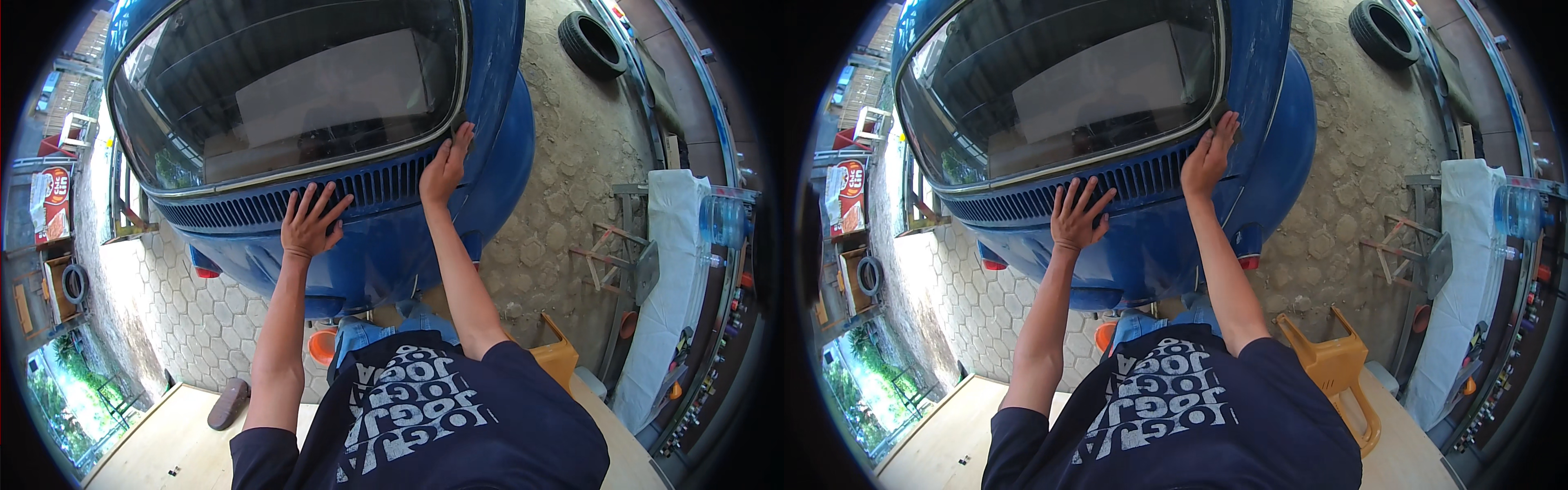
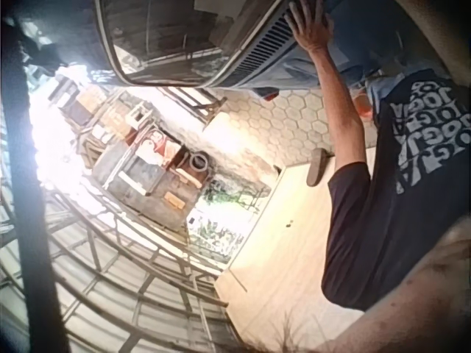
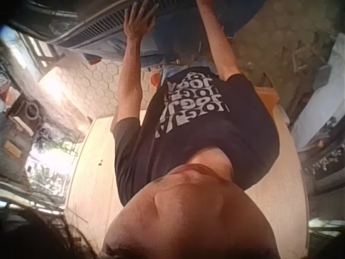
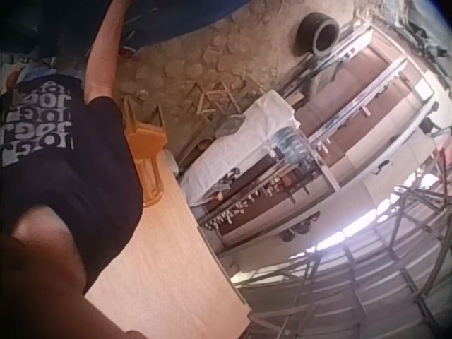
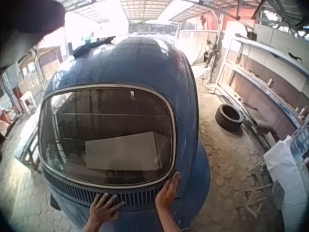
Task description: The person dips sandpaper into a bucket of water and rubs the rear panel of a car with the sandpaper.
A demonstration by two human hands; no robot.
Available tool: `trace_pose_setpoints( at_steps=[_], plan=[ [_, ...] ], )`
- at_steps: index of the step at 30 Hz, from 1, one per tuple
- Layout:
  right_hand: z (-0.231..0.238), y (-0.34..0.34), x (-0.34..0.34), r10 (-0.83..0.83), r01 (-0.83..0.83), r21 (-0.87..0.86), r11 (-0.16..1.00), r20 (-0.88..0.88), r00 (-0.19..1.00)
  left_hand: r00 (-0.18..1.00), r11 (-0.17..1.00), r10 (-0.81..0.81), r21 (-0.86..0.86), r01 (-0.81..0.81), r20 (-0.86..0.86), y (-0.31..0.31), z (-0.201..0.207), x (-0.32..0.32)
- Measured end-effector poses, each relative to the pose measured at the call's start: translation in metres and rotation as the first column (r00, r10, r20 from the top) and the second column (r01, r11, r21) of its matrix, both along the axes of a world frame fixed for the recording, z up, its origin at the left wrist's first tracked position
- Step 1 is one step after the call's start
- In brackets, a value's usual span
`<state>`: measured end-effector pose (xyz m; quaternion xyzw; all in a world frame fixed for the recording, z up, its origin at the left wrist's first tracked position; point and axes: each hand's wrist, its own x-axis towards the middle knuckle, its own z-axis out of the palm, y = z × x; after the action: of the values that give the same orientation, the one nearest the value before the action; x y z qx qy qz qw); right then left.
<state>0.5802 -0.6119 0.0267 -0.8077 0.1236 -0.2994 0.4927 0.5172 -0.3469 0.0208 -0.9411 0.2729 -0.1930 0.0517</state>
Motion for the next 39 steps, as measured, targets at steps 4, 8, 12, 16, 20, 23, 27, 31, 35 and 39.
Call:
trace_pose_setpoints(
  at_steps=[4, 8, 12, 16, 20, 23, 27, 31, 35, 39],
  plan=[
    [-0.025, 0.006, -0.037, 0.113, -0.107, -0.183, 0.977, 0.022, 0.993, 1.000, 1.000, -0.005, -0.005, 0.005, 0.018, 0.001, 0.000, -0.002],
    [-0.029, -0.008, -0.034, 0.172, -0.169, -0.179, 0.969, -0.002, 0.985, 1.000, 1.000, -0.005, 0.015, 0.005, -0.002, -0.001, 0.005, -0.003],
    [-0.015, 0.036, -0.032, 0.005, 0.001, -0.154, 0.988, 0.039, 0.999, 0.999, 0.999, -0.046, -0.028, 0.045, -0.013, -0.005, 0.007, 0.000],
    [-0.027, 0.069, -0.075, 0.267, -0.262, -0.381, 0.887, -0.040, 0.963, 0.995, 0.988, -0.094, -0.123, 0.091, -0.018, -0.004, 0.011, 0.007],
    [-0.025, 0.092, -0.086, 0.286, -0.289, -0.364, 0.886, -0.062, 0.956, 0.984, 0.943, -0.170, -0.299, 0.145, -0.059, -0.003, 0.024, 0.011],
    [-0.015, 0.117, -0.092, 0.349, -0.351, -0.272, 0.896, -0.056, 0.935, 0.965, 0.847, -0.253, -0.498, 0.187, -0.067, -0.005, 0.032, 0.003],
    [-0.003, 0.144, -0.097, 0.554, -0.557, -0.124, 0.821, -0.056, 0.830, 0.994, 0.567, -0.062, -0.823, -0.036, -0.086, -0.008, 0.027, -0.015],
    [0.010, 0.141, -0.093, 0.690, -0.689, 0.052, 0.723, -0.007, 0.724, 0.882, 0.121, -0.023, -0.877, -0.465, -0.471, 0.007, 0.048, -0.027],
    [0.023, 0.111, -0.074, 0.412, -0.399, -0.149, 0.905, 0.068, 0.909, 0.956, 0.239, 0.148, -0.928, -0.285, -0.255, 0.053, 0.055, -0.021],
    [0.055, 0.107, -0.030, 0.260, -0.203, -0.412, 0.888, 0.087, 0.962, 0.866, 0.379, 0.460, -0.838, -0.392, -0.196, 0.084, 0.057, -0.022]
  ],
)
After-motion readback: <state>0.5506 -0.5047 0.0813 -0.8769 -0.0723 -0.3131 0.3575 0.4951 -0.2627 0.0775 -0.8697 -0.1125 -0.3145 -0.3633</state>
